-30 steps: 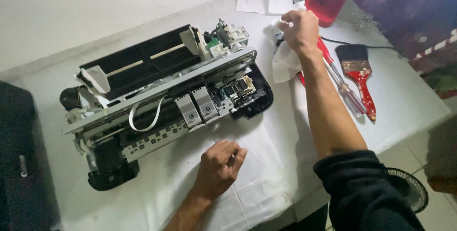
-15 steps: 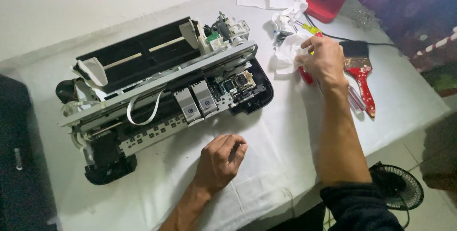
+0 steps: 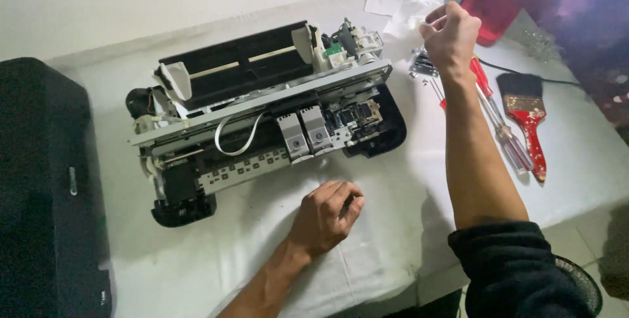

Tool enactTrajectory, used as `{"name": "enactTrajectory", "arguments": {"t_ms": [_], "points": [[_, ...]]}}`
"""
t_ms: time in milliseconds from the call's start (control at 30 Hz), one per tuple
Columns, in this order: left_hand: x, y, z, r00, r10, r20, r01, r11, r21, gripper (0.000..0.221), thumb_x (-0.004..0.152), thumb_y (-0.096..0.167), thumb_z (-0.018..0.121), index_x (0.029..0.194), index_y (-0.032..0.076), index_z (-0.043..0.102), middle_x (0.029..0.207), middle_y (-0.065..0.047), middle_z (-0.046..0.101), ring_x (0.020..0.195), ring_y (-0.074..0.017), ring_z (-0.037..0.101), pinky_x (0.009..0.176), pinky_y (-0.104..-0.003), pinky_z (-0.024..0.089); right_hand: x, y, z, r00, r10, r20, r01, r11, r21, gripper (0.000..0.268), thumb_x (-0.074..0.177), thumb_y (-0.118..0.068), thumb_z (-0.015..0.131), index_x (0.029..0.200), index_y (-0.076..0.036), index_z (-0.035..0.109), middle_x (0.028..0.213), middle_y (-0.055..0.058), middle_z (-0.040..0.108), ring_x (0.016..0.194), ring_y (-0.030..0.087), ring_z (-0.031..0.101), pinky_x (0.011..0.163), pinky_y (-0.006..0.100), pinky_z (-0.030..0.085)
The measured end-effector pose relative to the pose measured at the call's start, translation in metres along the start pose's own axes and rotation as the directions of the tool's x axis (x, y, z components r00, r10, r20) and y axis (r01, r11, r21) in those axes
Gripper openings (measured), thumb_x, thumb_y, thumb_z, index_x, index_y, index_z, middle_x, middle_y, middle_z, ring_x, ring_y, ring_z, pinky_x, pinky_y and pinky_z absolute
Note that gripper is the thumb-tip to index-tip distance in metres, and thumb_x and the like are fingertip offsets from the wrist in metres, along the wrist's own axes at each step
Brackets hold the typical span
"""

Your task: Cleaning the internal components of a disassembled printer using a toothbrush and a cloth to remove dust and debris.

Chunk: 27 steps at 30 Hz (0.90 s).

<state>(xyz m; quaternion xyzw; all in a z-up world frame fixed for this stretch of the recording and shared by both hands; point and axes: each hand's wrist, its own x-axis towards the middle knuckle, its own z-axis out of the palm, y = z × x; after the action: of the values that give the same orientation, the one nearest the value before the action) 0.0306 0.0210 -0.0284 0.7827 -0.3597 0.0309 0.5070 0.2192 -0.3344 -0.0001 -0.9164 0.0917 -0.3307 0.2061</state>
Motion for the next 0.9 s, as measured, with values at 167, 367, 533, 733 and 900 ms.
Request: {"name": "enactTrajectory", "arguments": {"t_ms": [167,367,533,733,900], "points": [[0.0,0.0,-0.002,1.0,-0.024,-0.005,0.024,1.0,-0.003,0.007,0.092,0.014,0.065,0.091,0.007,0.065,0.077,-0.006,0.067,0.064,-0.0222,0.06,0.062,-0.035,0.05,-0.028,-0.022,-0.007,0.993,-0.091,-0.072,0.086,0.993,-0.076,0.036,0.081,0.009,0.071,0.115,-0.003,0.076,0.097,0.018,0.073,0.073,0.023,0.07,0.065,0.035,0.059],[0.001,-0.002,-0.004,0.998,-0.023,0.057,0.023,1.0,-0.004,0.01,0.094,0.016,0.064,0.092,0.007,0.068,0.074,-0.007,0.069,0.067,-0.0258,0.067,0.065,-0.038,0.057,-0.086,-0.067,-0.038,0.95,-0.233,-0.209,0.228,0.972,-0.048,0.025,0.086,0.009,0.073,0.107,-0.004,0.078,0.098,0.014,0.07,0.076,0.024,0.07,0.063,0.031,0.058],[-0.003,-0.011,0.0,0.995,0.03,-0.092,-0.025,0.998,0.059,0.008,0.097,0.019,0.064,0.093,0.015,0.069,0.069,-0.001,0.065,0.063,-0.0204,0.069,0.06,-0.032,0.061,-0.118,-0.045,-0.023,0.987,-0.123,-0.1,0.134,0.985,0.105,0.021,0.091,0.005,0.071,0.109,-0.002,0.08,0.096,0.02,0.074,0.074,0.033,0.073,0.055,0.037,0.058],[0.004,-0.015,-0.015,0.941,0.147,-0.306,-0.071,0.967,0.246,0.006,0.095,0.017,0.065,0.099,0.016,0.069,0.074,0.002,0.064,0.06,-0.0145,0.064,0.057,-0.028,0.057,-0.128,-0.033,-0.014,0.875,0.271,0.4,-0.267,0.961,-0.068,0.02,0.096,-0.038,0.066,0.104,-0.027,0.081,0.084,0.009,0.076,0.086,0.035,0.074,0.072,0.048,0.058],[0.001,-0.012,-0.011,0.961,0.097,-0.259,-0.034,0.971,0.237,0.005,0.093,0.017,0.065,0.097,0.016,0.068,0.072,0.0,0.065,0.059,-0.0175,0.066,0.055,-0.03,0.058,-0.131,-0.044,-0.021,0.881,0.246,0.403,-0.273,0.962,0.012,0.019,0.095,-0.028,0.065,0.101,-0.024,0.083,0.08,0.015,0.074,0.089,0.042,0.072,0.074,0.05,0.055]]}}
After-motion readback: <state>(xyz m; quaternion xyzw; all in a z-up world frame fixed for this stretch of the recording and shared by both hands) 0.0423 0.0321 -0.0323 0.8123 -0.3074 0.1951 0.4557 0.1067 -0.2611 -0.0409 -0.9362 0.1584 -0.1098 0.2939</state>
